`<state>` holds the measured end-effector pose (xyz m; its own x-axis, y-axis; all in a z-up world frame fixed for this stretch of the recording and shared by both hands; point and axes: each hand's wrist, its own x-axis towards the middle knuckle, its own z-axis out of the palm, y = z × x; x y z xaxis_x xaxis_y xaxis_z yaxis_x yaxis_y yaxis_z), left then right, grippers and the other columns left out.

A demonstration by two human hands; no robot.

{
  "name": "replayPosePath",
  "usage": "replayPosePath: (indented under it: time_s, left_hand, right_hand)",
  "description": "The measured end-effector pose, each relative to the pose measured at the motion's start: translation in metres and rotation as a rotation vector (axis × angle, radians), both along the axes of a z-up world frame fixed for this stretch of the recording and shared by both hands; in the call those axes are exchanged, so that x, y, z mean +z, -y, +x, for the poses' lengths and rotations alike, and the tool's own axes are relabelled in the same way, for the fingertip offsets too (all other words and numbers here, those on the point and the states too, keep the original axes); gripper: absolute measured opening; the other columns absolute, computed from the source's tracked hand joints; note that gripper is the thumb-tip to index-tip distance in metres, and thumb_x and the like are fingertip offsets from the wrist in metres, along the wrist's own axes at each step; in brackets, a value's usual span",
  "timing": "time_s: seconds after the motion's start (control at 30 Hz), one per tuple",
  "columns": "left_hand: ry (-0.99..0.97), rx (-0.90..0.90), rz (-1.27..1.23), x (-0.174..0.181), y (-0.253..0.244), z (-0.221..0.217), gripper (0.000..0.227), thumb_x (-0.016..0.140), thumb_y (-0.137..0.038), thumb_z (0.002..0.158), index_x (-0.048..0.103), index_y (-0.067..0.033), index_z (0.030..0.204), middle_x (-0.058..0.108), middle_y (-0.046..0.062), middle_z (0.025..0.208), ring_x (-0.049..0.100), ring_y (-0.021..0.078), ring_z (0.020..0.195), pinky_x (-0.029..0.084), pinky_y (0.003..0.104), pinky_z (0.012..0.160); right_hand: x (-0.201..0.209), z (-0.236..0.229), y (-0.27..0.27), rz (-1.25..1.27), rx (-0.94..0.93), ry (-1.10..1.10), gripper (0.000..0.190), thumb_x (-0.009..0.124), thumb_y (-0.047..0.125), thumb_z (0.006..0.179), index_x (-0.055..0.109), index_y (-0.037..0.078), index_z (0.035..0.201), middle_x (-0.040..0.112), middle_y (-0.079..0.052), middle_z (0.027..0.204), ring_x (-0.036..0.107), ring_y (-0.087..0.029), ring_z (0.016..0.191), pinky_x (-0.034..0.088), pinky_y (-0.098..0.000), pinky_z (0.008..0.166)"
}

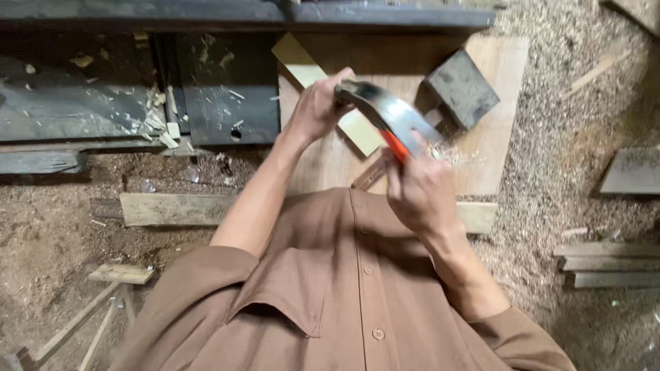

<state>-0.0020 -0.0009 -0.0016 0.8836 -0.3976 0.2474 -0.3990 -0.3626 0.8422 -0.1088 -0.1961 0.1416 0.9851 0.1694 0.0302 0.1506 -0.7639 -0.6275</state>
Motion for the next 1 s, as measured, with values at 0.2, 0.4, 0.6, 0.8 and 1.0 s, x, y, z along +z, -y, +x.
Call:
replayPosePath:
  time_s: [0.2, 0.4, 0.6, 0.8, 1.0]
  left_hand:
    - [-0.243, -0.009, 0.084, 0.001, -0.004, -0.004, 0.024, 0.078, -0.004, 0.089, 0.059, -0.006, 0.102, 0.072, 0.012, 0.085, 0.072, 0.0343, 0.082, 0.056, 0.046, 0.069]
    - [-0.177, -0.003, 0.117, -0.001, 0.0, -0.001, 0.023, 0.077, -0.003, 0.088, 0.058, -0.0099, 0.099, 0.073, 0.008, 0.082, 0.072, 0.028, 0.077, 0.058, 0.042, 0.069]
    - [-0.221, -0.006, 0.184, -0.007, -0.002, -0.004, 0.03, 0.08, -0.006, 0.087, 0.056, -0.0083, 0.104, 0.071, 0.009, 0.081, 0.071, 0.0284, 0.076, 0.057, 0.044, 0.067]
    - [-0.227, -0.004, 0.162, -0.007, 0.001, -0.006, 0.035, 0.08, -0.008, 0.086, 0.058, -0.0104, 0.112, 0.071, 0.009, 0.082, 0.071, 0.0284, 0.074, 0.058, 0.043, 0.07]
    - [-0.125, 0.003, 0.139, -0.009, -0.006, -0.007, 0.043, 0.083, -0.007, 0.084, 0.059, -0.0069, 0.12, 0.069, 0.015, 0.088, 0.068, 0.0375, 0.082, 0.054, 0.047, 0.071]
  right_hand:
    - [0.013, -0.006, 0.006, -0.051, -0.013, -0.11, 0.023, 0.057, 0.01, 0.106, 0.058, -0.006, 0.122, 0.069, -0.016, 0.083, 0.061, -0.028, 0.056, 0.048, -0.0386, 0.048]
    - [0.013, 0.001, -0.005, 0.044, -0.034, 0.034, 0.018, 0.058, 0.012, 0.112, 0.056, -0.002, 0.122, 0.066, -0.021, 0.085, 0.065, -0.032, 0.067, 0.051, -0.0408, 0.06]
    - [0.009, -0.005, 0.01, -0.109, -0.016, 0.004, 0.024, 0.063, 0.012, 0.107, 0.057, -0.007, 0.121, 0.063, -0.019, 0.077, 0.061, -0.032, 0.062, 0.047, -0.0431, 0.059]
    - [0.004, -0.01, 0.006, 0.066, -0.091, 0.06, 0.021, 0.059, 0.011, 0.11, 0.057, -0.007, 0.121, 0.062, -0.018, 0.077, 0.059, -0.029, 0.056, 0.046, -0.038, 0.051]
    - [0.011, 0.005, 0.01, -0.139, -0.006, -0.065, 0.019, 0.061, 0.01, 0.106, 0.058, -0.009, 0.112, 0.061, -0.015, 0.067, 0.057, -0.027, 0.048, 0.045, -0.0394, 0.045]
